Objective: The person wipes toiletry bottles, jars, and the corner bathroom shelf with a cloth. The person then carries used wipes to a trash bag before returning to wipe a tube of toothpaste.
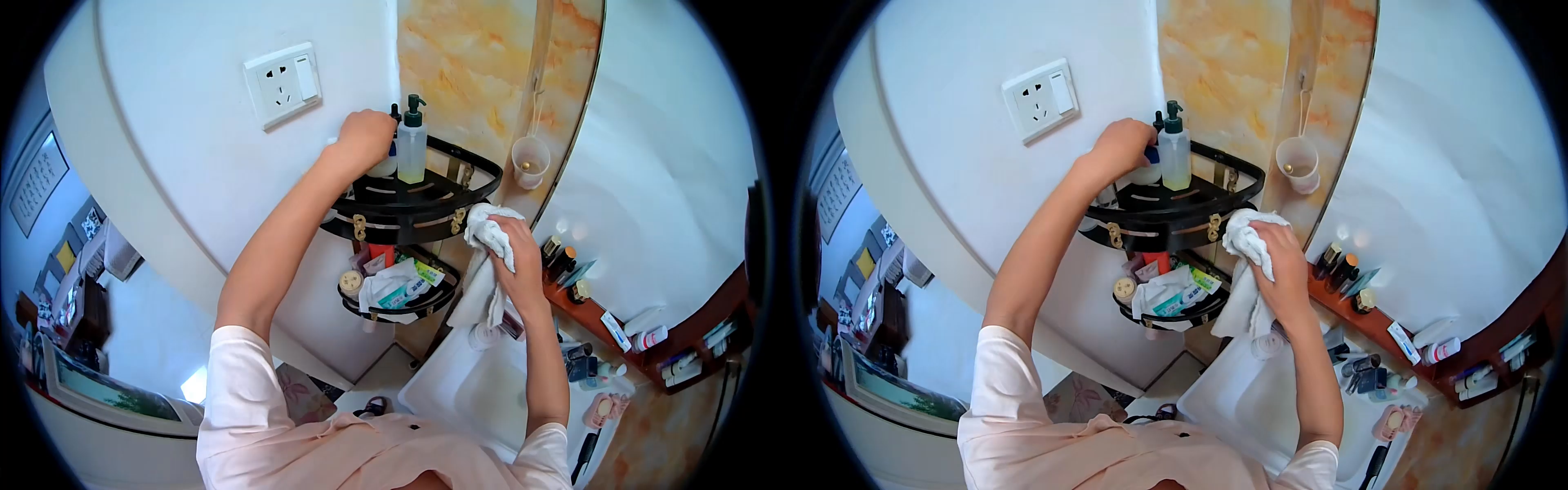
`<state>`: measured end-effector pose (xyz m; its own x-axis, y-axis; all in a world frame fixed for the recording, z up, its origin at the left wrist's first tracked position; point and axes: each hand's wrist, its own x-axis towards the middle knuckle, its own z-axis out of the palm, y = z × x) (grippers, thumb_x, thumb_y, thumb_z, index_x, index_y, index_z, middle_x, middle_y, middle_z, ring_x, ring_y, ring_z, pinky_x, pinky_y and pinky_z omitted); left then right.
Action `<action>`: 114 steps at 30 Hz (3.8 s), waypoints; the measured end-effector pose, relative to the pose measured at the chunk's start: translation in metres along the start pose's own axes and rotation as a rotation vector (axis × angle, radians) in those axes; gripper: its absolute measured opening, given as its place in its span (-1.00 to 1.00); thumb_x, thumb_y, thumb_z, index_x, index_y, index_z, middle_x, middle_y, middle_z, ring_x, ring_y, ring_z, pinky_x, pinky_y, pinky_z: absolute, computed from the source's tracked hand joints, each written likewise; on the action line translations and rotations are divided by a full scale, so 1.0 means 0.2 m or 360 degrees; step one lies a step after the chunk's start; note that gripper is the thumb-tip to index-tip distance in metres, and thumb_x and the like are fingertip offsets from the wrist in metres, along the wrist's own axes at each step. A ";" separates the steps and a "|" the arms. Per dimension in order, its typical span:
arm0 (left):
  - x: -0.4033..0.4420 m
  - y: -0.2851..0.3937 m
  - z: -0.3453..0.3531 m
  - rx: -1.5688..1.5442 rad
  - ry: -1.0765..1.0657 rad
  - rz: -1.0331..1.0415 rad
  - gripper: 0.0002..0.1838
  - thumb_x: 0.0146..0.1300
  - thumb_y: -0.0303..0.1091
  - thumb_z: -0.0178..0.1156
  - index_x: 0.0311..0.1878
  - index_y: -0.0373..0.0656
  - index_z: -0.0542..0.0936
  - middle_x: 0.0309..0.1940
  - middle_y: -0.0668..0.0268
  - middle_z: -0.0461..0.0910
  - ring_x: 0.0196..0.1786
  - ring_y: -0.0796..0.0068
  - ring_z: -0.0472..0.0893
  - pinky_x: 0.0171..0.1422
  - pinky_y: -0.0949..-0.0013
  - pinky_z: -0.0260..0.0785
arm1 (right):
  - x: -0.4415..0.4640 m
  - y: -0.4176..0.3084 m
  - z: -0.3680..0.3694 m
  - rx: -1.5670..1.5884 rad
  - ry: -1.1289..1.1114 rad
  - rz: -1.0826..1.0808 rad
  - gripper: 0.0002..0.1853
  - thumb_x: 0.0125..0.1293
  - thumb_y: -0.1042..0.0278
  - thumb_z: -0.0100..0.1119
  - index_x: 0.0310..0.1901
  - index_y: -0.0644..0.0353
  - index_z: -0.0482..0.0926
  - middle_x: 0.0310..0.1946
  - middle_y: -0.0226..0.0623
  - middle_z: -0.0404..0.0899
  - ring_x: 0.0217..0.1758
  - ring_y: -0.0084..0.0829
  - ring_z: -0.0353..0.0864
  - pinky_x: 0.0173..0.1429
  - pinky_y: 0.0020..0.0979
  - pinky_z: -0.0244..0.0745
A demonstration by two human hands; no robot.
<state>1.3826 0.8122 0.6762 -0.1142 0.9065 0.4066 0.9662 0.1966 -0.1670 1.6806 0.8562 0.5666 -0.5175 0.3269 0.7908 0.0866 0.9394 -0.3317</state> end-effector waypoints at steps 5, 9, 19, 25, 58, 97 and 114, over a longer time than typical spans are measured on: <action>-0.03 -0.01 -0.01 -0.0001 0.0049 0.0043 -0.68 -0.16 -0.45 0.41 -0.24 -0.20 0.63 -0.25 0.11 0.62 -0.12 0.05 0.58 -0.03 0.11 0.43 | -0.05 -0.03 -0.13 0.0107 -0.0061 0.0288 -0.73 0.11 0.51 0.18 -0.12 0.33 0.49 -0.19 -0.06 0.53 -0.14 -0.04 0.52 0.00 -0.33 0.40; -0.38 0.21 -0.27 -0.0644 0.0910 0.0249 -0.73 -0.01 -0.46 0.34 -0.18 -0.24 0.59 -0.23 0.16 0.61 -0.21 0.15 0.60 -0.09 0.28 0.45 | -0.10 -0.10 -0.22 0.0069 0.0166 0.0536 -0.75 0.21 0.47 0.14 -0.10 0.37 0.49 -0.25 -0.18 0.55 -0.21 -0.34 0.53 -0.03 -0.45 0.39; -0.90 0.85 0.37 -0.3355 -0.0358 -0.0217 -0.36 0.17 -0.36 0.32 0.30 -0.24 0.32 0.18 0.23 0.44 0.22 0.42 0.42 0.30 0.34 0.25 | -0.09 -0.32 -0.18 0.0437 -0.0373 0.0419 -0.55 0.31 0.17 0.01 0.14 0.30 0.41 0.03 -0.13 0.45 0.16 -0.21 0.44 0.27 -0.30 0.25; -0.91 0.81 0.45 -0.4014 -0.0188 -0.0663 -0.60 0.33 -0.42 0.14 0.21 -0.27 0.41 0.06 0.30 0.53 0.06 0.57 0.52 0.14 0.44 0.39 | -0.38 -0.13 -0.14 0.0206 -0.0011 0.1070 -0.68 0.35 0.32 0.02 0.07 0.28 0.45 -0.11 -0.21 0.53 -0.16 -0.42 0.60 -0.17 -0.51 0.44; -0.93 1.08 0.80 -0.3047 0.0023 -0.0051 -0.64 0.22 -0.50 0.25 0.08 -0.31 0.45 -0.03 0.27 0.55 0.03 0.55 0.54 0.12 0.47 0.37 | 0.20 0.01 0.01 0.0004 -0.0600 0.0073 -0.74 0.34 0.36 -0.07 -0.08 0.34 0.52 -0.13 0.01 0.50 0.04 0.03 0.41 0.15 -0.16 0.31; -0.76 0.89 0.25 -0.1905 0.1240 0.0406 -0.68 -0.09 -0.32 0.49 -0.26 -0.15 0.61 -0.43 0.32 0.59 -0.43 0.31 0.58 -0.31 0.37 0.42 | 0.23 -0.21 -0.12 -0.0318 0.0482 0.0049 -0.77 0.14 0.57 0.15 -0.13 0.31 0.57 -0.15 -0.02 0.55 -0.05 -0.09 0.52 0.08 -0.29 0.40; -1.04 0.49 0.36 -0.1213 0.1515 -0.0198 -0.63 -0.18 -0.37 0.45 -0.23 -0.04 0.56 -0.18 0.18 0.58 -0.15 0.12 0.57 -0.05 0.18 0.43 | 0.46 -0.49 0.49 -0.0443 -0.0157 -0.0626 -0.74 0.08 0.25 0.23 -0.26 0.15 0.42 -0.43 -0.32 0.32 -0.34 -0.33 0.41 -0.31 -0.35 0.32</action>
<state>1.4843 0.6698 0.5109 -0.3093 0.1995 0.9298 0.8853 -0.2965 0.3582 1.5416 0.7847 0.6212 -0.6336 -0.0571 0.7716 0.0853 0.9860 0.1430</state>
